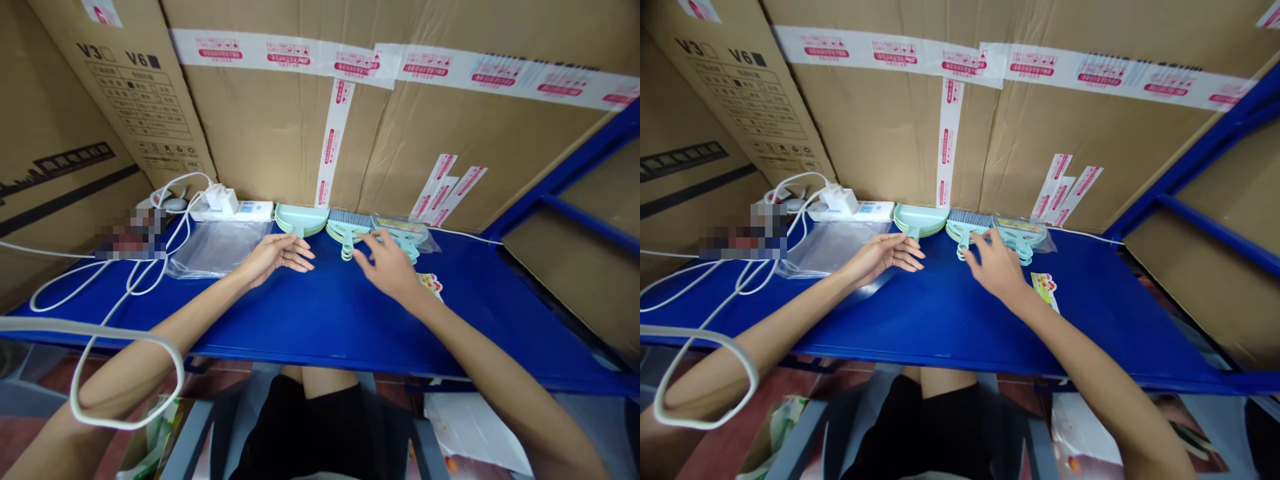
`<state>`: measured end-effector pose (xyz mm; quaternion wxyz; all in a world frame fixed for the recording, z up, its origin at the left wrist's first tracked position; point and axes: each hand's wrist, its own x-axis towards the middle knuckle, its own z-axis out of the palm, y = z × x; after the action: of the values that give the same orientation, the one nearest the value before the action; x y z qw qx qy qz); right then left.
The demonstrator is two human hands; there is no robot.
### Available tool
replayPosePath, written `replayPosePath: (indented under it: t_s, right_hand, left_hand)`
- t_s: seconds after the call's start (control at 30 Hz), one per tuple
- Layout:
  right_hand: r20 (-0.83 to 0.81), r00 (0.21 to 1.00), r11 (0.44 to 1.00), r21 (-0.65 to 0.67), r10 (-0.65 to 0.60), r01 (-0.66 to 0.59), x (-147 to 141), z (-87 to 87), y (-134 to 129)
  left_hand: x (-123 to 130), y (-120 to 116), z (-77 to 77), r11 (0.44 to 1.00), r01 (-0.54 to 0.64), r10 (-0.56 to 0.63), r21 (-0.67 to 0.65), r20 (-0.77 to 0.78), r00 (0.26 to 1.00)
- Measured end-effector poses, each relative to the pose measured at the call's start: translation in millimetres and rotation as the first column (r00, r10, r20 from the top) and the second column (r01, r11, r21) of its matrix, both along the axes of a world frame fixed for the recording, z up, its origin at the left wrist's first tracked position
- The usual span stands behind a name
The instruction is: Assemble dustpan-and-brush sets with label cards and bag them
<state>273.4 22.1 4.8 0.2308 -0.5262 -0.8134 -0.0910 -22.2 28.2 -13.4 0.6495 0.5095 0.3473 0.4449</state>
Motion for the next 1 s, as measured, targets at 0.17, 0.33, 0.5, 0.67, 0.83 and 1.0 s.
replayPosePath:
  t_s: [0.17, 0.33, 0.5, 0.67, 0.83, 1.0]
  right_hand:
    - [0.150, 0.988, 0.987, -0.151, -0.028, 0.051, -36.3, -15.1, 13.6]
    - [0.051, 0.998, 1.000, -0.001, -0.025, 0.025, -28.6, -15.8, 5.6]
    - [-0.104, 0.992, 0.994, 0.088, 0.076, -0.066, -24.0, -14.8, 4.4]
    - [-0.182, 0.975, 0.991, 0.080, 0.125, -0.112, -19.7, -19.2, 5.3]
    - [-0.291, 0.946, 0.988, 0.102, 0.144, -0.119, -11.3, -16.9, 6.7]
    - [-0.352, 0.924, 0.988, 0.096, 0.149, -0.122, -6.4, -15.9, 9.4]
  left_hand:
    - [-2.8, 1.8, -4.0, 0.905, -0.224, 0.323, 0.361, -0.242, 0.915]
    - [-6.2, 4.6, -13.1, 0.628, -0.011, 0.684, 0.778, -0.545, 0.484]
    - [-10.5, 15.7, -29.4, 0.596, 0.068, 0.738, 0.800, -0.580, 0.344]
    - [-17.7, 26.8, -34.5, 0.571, 0.032, 0.734, 0.820, -0.528, 0.427]
    - [-20.5, 31.4, -31.7, 0.530, -0.043, 0.749, 0.847, -0.443, 0.493]
    - [-19.9, 30.9, -31.9, 0.520, -0.120, 0.758, 0.846, -0.391, 0.522]
